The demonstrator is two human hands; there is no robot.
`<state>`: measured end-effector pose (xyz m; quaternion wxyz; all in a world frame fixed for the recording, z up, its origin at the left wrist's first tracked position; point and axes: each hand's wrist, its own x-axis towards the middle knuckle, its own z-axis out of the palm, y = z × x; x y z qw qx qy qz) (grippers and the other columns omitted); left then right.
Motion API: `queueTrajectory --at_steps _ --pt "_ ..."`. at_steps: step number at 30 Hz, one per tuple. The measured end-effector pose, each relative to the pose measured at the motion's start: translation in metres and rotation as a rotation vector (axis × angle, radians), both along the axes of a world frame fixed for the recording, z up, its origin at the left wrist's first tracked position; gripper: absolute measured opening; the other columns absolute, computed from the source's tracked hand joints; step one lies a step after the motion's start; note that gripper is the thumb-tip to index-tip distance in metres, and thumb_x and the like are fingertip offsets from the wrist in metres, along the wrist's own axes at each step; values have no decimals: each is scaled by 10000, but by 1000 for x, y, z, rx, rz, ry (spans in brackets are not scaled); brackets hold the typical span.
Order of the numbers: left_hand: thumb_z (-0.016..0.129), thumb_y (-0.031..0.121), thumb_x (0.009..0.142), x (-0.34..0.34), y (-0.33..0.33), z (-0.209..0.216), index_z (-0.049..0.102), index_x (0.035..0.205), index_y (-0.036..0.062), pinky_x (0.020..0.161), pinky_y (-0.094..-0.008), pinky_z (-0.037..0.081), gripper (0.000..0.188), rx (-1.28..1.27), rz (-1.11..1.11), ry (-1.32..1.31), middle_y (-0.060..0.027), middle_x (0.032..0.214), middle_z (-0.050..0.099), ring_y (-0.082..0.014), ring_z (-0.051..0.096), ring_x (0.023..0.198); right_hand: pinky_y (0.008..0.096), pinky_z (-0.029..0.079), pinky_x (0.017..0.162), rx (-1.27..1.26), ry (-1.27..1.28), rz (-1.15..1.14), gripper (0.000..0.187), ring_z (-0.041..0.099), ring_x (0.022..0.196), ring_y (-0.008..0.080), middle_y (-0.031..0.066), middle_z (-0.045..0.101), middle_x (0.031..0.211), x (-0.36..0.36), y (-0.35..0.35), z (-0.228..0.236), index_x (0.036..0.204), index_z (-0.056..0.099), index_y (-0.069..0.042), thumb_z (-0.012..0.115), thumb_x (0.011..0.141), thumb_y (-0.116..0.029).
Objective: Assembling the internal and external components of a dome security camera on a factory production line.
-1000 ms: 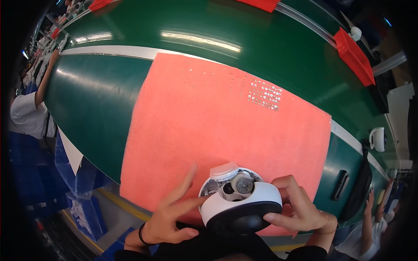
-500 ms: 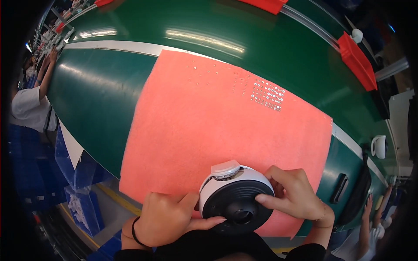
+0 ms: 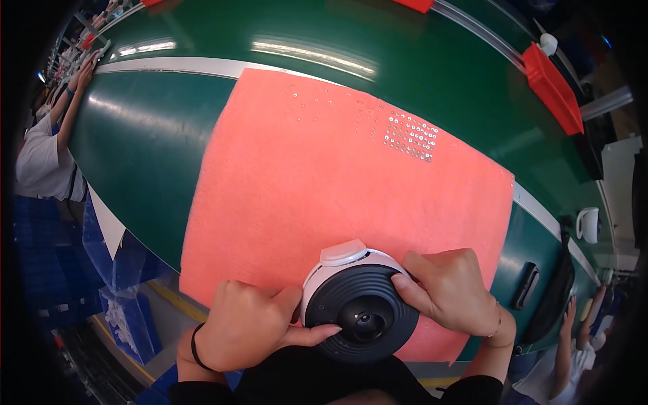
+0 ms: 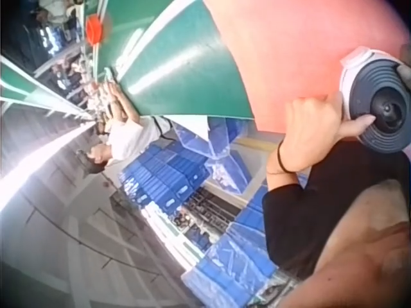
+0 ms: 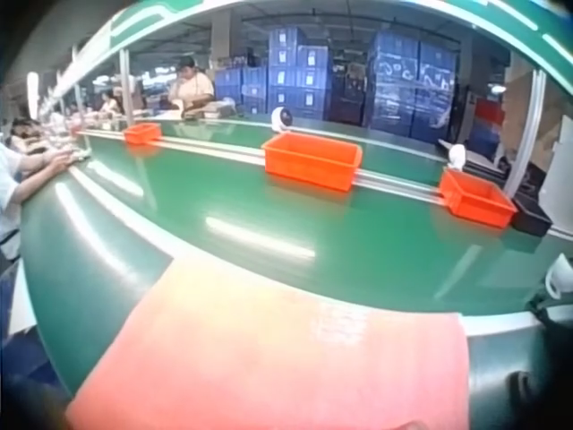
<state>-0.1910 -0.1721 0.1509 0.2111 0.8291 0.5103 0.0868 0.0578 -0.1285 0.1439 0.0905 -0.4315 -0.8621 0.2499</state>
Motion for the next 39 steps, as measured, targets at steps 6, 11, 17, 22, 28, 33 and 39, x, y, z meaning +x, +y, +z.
queueTrajectory --at_steps 6,11,17,22,28,33,39 --pt "676 551 672 1 -1 2 468 522 67 337 -316 363 548 16 3 -4 -50 380 418 -227 489 339 329 366 496 402 37 -12 391 508 573 194 50 562 735 -8 -9 12 819 607 -49 695 685 -407" --pt "668 557 679 2 1 2 470 523 62 337 -318 367 555 1 -22 -25 -58 381 420 -232 492 339 305 372 552 421 258 154 496 509 688 182 48 576 871 -16 -23 13 883 651 -46 727 595 -442" --pt "650 566 696 -1 -2 0 486 536 50 341 -328 386 564 -39 -1 -14 -65 377 421 -241 493 332 315 440 681 119 342 438 339 590 885 233 128 597 1059 -15 -14 22 1028 652 -59 689 711 -175" --pt "645 562 705 -1 -1 0 499 560 41 348 -333 400 560 -51 2 -34 -79 381 430 -254 507 343 326 473 682 74 430 302 373 598 932 257 153 586 1086 -17 -18 31 1001 659 -62 738 686 -245" --pt "644 556 711 -1 -1 1 523 593 25 353 -334 405 557 -68 15 -31 -86 396 449 -262 516 354 353 473 764 163 296 497 277 575 1004 274 165 587 1086 -17 -17 25 936 650 -59 702 695 -185" --pt "653 567 691 -4 0 1 540 603 13 364 -351 411 572 -86 16 -31 -102 406 460 -273 521 362 410 423 895 -4 444 403 387 524 1108 322 217 527 1184 -13 -18 24 1020 596 -24 726 713 -219" --pt "728 415 646 -3 14 -10 603 918 -1 565 -320 492 513 -503 68 -49 -110 646 620 -268 621 587 369 343 978 -892 569 -136 712 404 1204 247 171 386 1282 -2 -14 -18 1309 272 -23 689 767 -223"
